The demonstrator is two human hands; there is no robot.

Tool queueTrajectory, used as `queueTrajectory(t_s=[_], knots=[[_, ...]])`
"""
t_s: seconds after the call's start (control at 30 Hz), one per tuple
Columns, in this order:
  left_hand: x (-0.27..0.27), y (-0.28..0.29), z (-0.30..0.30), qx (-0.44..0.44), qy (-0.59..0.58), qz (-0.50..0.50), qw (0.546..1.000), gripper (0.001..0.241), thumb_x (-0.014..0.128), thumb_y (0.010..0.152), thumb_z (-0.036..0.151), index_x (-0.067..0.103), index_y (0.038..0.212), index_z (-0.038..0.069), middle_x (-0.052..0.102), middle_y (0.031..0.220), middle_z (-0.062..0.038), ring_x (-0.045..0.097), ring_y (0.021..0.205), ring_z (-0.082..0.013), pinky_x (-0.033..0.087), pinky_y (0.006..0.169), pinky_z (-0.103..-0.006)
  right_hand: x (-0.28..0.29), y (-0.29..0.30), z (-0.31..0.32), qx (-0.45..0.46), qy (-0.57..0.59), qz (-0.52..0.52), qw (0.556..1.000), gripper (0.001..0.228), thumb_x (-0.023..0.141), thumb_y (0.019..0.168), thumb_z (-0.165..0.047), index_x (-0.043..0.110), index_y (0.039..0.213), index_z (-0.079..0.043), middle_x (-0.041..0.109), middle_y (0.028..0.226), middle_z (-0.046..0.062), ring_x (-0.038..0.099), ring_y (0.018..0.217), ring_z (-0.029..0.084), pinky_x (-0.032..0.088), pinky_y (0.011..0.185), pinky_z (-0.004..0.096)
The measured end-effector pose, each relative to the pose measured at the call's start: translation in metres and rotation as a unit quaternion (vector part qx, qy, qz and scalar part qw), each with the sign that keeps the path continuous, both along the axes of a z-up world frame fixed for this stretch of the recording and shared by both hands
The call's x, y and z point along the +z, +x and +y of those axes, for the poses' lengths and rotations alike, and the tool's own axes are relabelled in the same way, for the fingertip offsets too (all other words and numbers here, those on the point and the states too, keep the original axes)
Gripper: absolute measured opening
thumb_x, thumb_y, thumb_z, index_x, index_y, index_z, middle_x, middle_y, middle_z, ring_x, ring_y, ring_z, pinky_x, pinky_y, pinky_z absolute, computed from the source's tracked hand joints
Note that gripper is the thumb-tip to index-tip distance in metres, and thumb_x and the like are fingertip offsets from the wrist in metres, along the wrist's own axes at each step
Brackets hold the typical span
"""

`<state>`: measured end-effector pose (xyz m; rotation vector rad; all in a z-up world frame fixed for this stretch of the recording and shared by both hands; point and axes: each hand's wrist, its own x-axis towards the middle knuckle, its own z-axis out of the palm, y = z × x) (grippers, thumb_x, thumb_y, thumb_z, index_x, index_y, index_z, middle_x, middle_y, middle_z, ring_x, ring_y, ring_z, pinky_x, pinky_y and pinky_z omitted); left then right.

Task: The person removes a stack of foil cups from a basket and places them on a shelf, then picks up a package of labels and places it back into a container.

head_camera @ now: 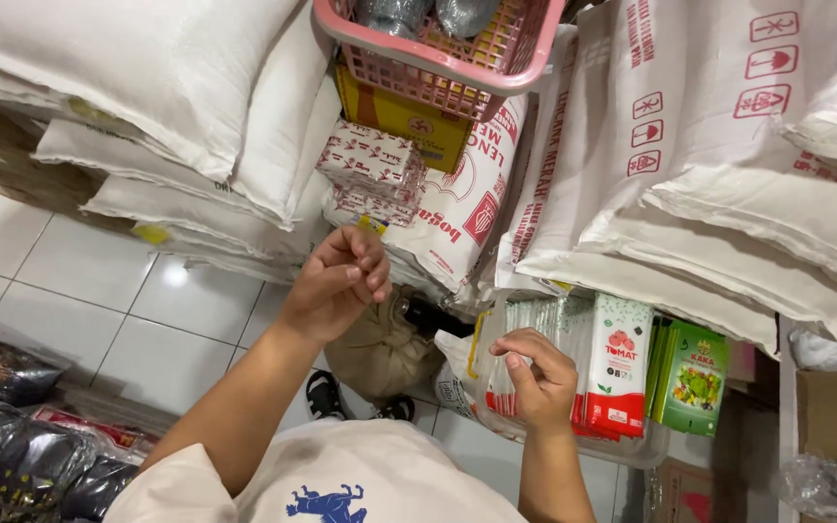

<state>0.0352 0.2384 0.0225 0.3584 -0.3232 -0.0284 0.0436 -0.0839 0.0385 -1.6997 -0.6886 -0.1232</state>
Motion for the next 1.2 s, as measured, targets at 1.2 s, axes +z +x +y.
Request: queueTrajectory(t_s=[1.2], knots=[[0.004, 0.412, 0.128, 0.284, 0.415, 0.171, 0.847, 0.072, 0.069, 0.088, 0.023, 0.040, 0.148, -0.003, 0.043, 0.154, -0.019, 0.044, 0.141, -0.0289, 0.038, 0.114, -0.0369, 0.042, 0.442, 0.305, -0.096, -0.296, 0.126, 0.942, 0.070, 0.072, 0.090, -0.033, 0.046, 0.147, -0.002, 0.056, 0.145, 0.021, 0.061, 0.129, 0.031, 0.050, 0.104, 0.038]])
